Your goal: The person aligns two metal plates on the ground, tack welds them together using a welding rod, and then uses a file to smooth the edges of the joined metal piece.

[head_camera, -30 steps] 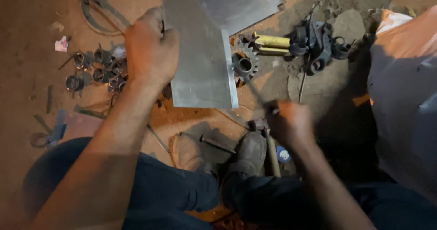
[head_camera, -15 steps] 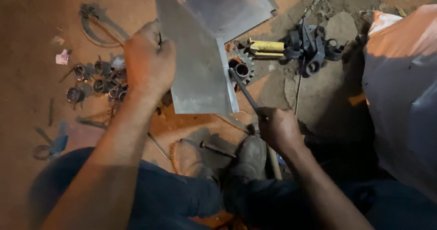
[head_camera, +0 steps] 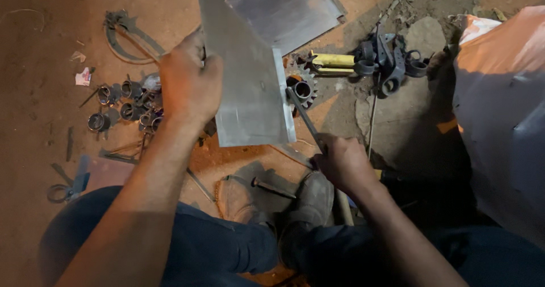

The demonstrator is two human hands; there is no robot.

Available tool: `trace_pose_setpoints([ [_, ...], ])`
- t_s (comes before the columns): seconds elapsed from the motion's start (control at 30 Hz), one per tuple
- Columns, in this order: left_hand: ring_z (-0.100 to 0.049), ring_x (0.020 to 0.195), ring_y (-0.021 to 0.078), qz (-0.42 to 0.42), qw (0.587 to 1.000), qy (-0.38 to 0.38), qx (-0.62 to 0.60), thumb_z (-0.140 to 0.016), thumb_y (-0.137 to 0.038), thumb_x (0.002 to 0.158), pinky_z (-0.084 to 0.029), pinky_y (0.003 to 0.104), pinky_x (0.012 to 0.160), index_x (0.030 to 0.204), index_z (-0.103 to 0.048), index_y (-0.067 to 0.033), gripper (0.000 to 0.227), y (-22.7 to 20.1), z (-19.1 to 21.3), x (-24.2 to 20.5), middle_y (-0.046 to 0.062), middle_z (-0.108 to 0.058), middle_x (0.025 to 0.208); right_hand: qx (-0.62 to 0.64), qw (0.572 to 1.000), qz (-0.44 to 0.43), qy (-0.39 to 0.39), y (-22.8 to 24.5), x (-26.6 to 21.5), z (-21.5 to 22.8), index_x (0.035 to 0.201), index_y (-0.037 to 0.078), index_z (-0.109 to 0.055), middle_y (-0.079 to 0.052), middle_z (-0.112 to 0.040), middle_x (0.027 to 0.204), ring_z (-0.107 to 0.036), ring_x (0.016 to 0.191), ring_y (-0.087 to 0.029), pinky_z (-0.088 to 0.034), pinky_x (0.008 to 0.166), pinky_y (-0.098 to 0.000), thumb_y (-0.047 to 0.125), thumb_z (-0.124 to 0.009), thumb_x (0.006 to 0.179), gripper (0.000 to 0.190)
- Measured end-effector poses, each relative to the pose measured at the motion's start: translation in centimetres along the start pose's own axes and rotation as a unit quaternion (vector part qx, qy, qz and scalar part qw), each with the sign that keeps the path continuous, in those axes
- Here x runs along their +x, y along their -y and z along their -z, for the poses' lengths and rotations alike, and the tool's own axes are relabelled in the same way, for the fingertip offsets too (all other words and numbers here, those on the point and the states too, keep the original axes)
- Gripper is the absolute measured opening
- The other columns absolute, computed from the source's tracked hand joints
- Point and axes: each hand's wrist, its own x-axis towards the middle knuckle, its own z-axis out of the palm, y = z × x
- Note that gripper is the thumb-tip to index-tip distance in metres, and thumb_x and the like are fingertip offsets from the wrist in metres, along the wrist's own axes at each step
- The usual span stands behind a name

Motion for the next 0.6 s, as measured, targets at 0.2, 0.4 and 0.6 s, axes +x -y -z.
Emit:
trace_pose_setpoints([
  [0.2,-0.078,0.091,0.0209,-0.016,1.000,-0.002,0.004,-0.055,-0.003,0.089,-0.059,0.034,0.083,0.114,-0.072,0.0024,0.031,0.4,0.1,-0.1,0.015,-0.078,0.099,-0.027,1.000,0.002,0.008,0.4,-0.1,-0.2,0.130,0.017,-0.066,-0.021,-0.075,0.094,-0.074,0.086,-0.040,-0.059,0.082,-0.0498,0.017,-0.068,0.087,0.043],
  [0.4,-0.078,0.088,0.0214,0.013,1.000,0.000,0.010,-0.055,-0.004,0.088,-0.058,0.035,0.081,0.110,-0.073,0.0012,0.029,-0.7,0.2,-0.1,0.015,-0.078,0.095,-0.001,1.000,0.010,-0.009,0.2,0.1,0.3,0.121,0.018,-0.074,-0.015,-0.077,0.088,-0.078,0.070,-0.029,-0.063,0.066,-0.0408,0.011,-0.055,0.095,0.033],
  [0.6,-0.077,0.094,0.0224,-0.006,1.000,0.016,-0.011,-0.052,-0.003,0.088,-0.057,0.035,0.086,0.115,-0.071,0.0009,0.033,-1.3,0.5,-0.2,0.016,-0.078,0.101,-0.010,1.000,-0.002,-0.012,-1.5,-0.3,-0.2,0.112,0.016,-0.077,-0.015,-0.076,0.072,-0.074,0.062,-0.028,-0.061,0.064,-0.0397,0.020,-0.062,0.095,0.023],
])
